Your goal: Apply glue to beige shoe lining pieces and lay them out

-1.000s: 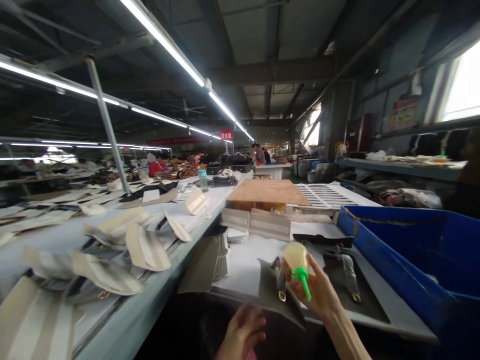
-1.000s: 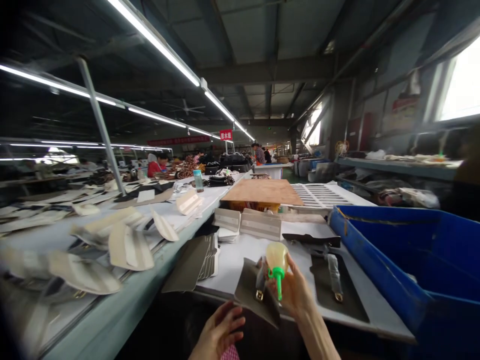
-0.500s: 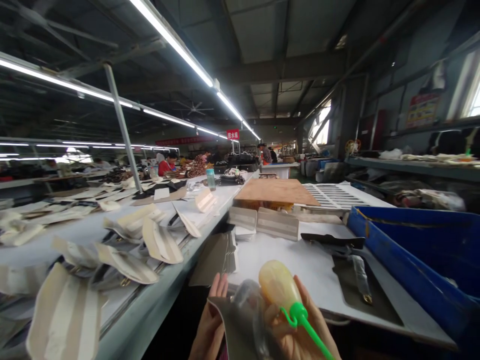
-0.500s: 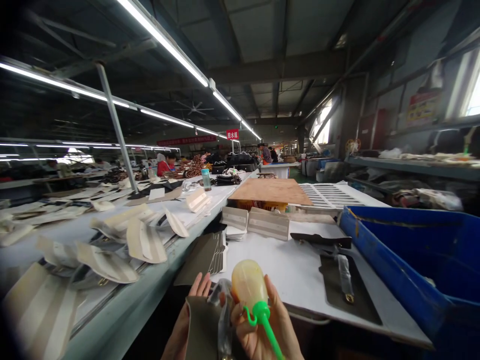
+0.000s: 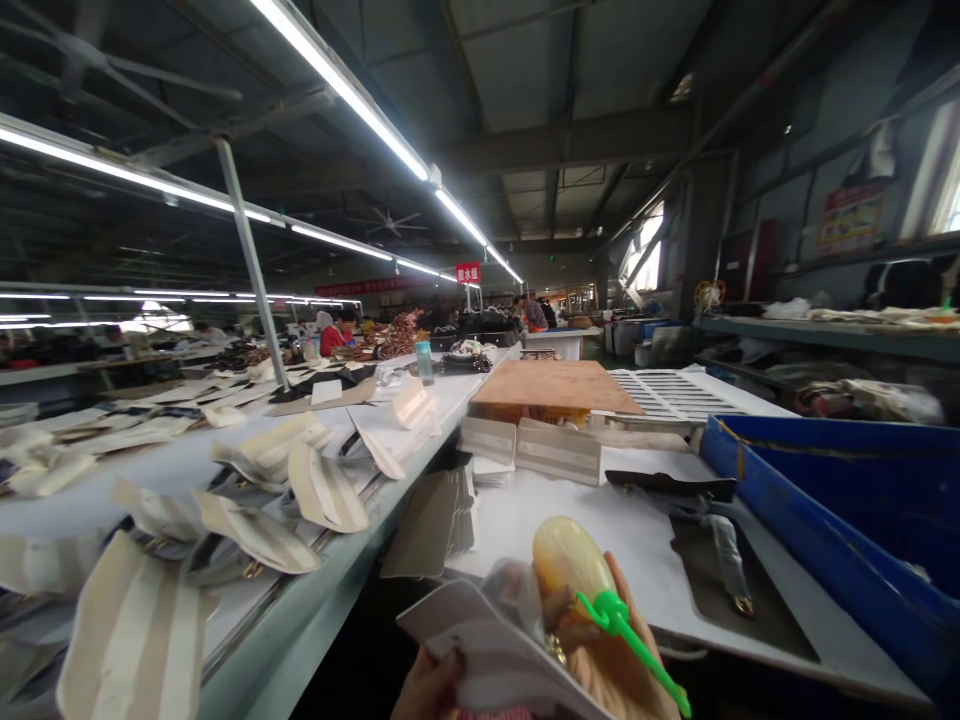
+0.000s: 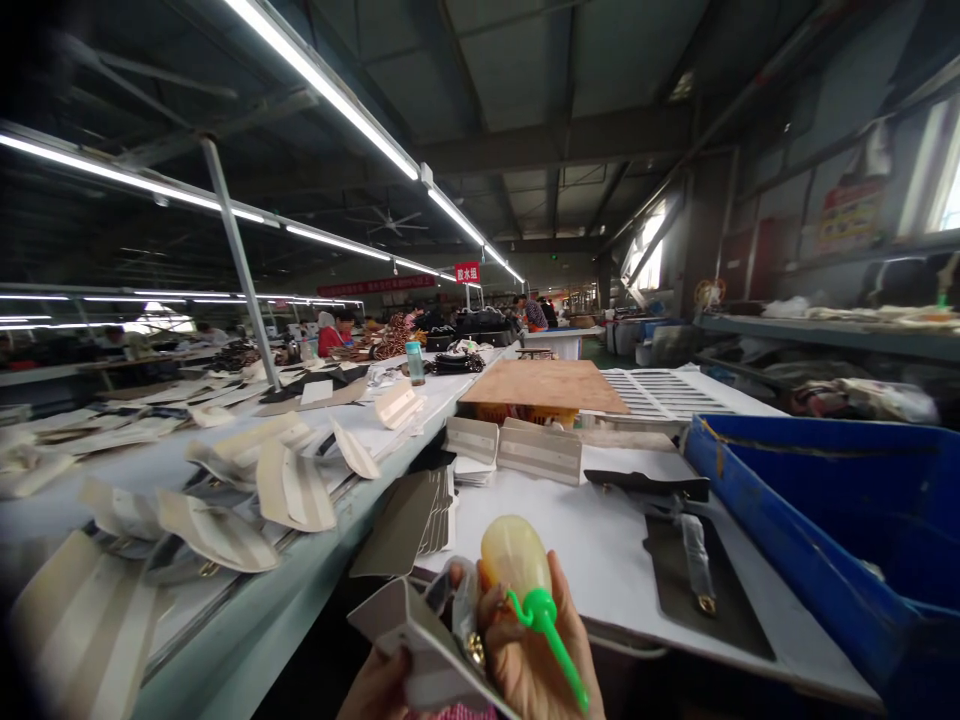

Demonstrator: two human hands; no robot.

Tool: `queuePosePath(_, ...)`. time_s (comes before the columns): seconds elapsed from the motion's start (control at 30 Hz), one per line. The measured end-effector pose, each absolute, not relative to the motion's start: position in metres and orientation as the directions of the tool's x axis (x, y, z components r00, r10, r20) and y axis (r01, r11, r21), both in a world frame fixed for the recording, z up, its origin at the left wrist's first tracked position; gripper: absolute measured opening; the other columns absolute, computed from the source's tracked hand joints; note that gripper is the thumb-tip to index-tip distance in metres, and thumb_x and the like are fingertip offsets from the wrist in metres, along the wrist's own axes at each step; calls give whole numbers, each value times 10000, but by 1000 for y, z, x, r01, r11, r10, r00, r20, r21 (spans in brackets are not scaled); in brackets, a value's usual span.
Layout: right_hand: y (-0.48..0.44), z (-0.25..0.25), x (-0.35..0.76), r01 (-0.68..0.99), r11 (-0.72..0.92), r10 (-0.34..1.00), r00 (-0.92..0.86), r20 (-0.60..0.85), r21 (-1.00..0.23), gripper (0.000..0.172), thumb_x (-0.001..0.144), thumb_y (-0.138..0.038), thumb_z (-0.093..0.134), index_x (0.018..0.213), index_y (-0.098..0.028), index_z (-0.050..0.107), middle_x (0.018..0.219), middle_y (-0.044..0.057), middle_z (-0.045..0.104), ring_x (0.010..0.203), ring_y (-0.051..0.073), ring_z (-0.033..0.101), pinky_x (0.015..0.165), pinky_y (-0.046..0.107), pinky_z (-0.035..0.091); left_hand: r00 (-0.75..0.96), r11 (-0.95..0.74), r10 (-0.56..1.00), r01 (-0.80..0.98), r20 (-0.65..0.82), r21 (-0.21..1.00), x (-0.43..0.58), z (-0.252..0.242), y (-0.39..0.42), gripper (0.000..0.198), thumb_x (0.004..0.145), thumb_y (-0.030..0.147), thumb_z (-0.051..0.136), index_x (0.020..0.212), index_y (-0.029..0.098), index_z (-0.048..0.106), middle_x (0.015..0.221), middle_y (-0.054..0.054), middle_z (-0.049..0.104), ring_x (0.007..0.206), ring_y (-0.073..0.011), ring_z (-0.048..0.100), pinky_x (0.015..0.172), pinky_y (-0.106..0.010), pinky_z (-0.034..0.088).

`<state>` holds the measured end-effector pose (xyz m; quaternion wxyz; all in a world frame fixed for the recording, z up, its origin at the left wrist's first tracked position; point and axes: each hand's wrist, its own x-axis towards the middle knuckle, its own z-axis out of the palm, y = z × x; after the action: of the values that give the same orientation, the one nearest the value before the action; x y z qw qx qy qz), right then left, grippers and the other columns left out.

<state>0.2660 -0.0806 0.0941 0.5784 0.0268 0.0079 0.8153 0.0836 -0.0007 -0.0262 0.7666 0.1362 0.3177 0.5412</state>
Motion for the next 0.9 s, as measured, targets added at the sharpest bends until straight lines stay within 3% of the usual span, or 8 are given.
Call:
queuePosePath(0.1, -77, 86, 285, -967, -250, 968, -250, -10, -46, 564, 820, -416, 807, 1210, -66, 599, 933, 81, 728, 776, 161, 692, 691, 243, 600, 151, 338, 929, -720, -339, 606, 59, -23, 14, 500, 436, 191, 955, 856, 195, 683, 759, -54, 799, 884, -360, 766, 708, -373, 652)
queuePosePath(0.2, -72, 81, 302, -988, -157, 986, -156, -61, -11, 617, 848, -314, 794, 1308, -18, 508, 1084, 159, 702, 856, 157, 695, 754, 237, 596, 60, 255, 950, -718, -307, 648, 34, -11, 22, 346, 682, 87, 803, 982, 191, 666, 822, 1, 806, 773, -240, 778, 664, -278, 653)
queuePosePath(0.33, -62, 85, 315, -997, 28, 999, 31, -40, -71, 795, 760, -267, 861, 1359, 9, 418, 1208, 203, 645, 926, 147, 684, 778, 186, 576, -80, 122, 966, -699, -246, 705, 19, 14, 17, 380, 789, -27, 656, 1064, 234, 633, 832, 86, 799, 647, -137, 757, 543, -205, 635)
queuePosePath(0.43, -53, 97, 316, -961, 158, 986, 165, -8, -228, 747, 702, -227, 900, 1300, -61, 486, 1105, 159, 695, 876, 176, 704, 743, 225, 601, -97, 128, 960, -686, -264, 717, 25, 39, 10, 364, 813, -32, 634, 1087, 208, 625, 822, 60, 801, 672, -169, 767, 545, -276, 661)
queuePosePath(0.53, -45, 115, 310, -920, 264, 964, 261, 49, -291, 792, 659, -181, 924, 1323, -147, 494, 1108, 145, 711, 865, 202, 718, 684, 261, 620, 21, 235, 954, -671, -298, 704, 40, 65, 6, 214, 878, 133, 655, 1086, 104, 615, 804, -58, 803, 731, -236, 777, 633, -355, 677)
queuePosePath(0.63, -38, 131, 299, -861, 350, 937, 320, 142, -369, 770, 677, -197, 914, 1336, -170, 516, 1144, 149, 708, 946, 226, 714, 732, 295, 631, 146, 290, 954, -661, -260, 692, 58, 84, 6, 341, 862, 194, 699, 1165, 71, 604, 851, -106, 803, 847, -265, 777, 725, -365, 668)
queuePosePath(0.77, -35, 138, 281, -749, 431, 902, 337, 270, -503, 548, 788, -353, 840, 1259, -191, 612, 1202, 118, 697, 1071, 229, 680, 867, 319, 608, 250, 310, 950, -690, -186, 654, 82, 98, -4, 418, 844, 172, 712, 1231, 63, 597, 965, -152, 796, 959, -291, 759, 795, -374, 649)
queuePosePath(0.9, -43, 134, 263, -741, 406, 913, 313, 260, -535, 621, 714, -578, 838, 1194, -221, 673, 1219, 107, 697, 1094, 236, 675, 844, 283, 606, 308, 334, 940, -728, -150, 599, 97, 105, -28, 506, 875, 286, 688, 1315, 76, 552, 1076, -186, 774, 1019, -320, 740, 838, -406, 630)
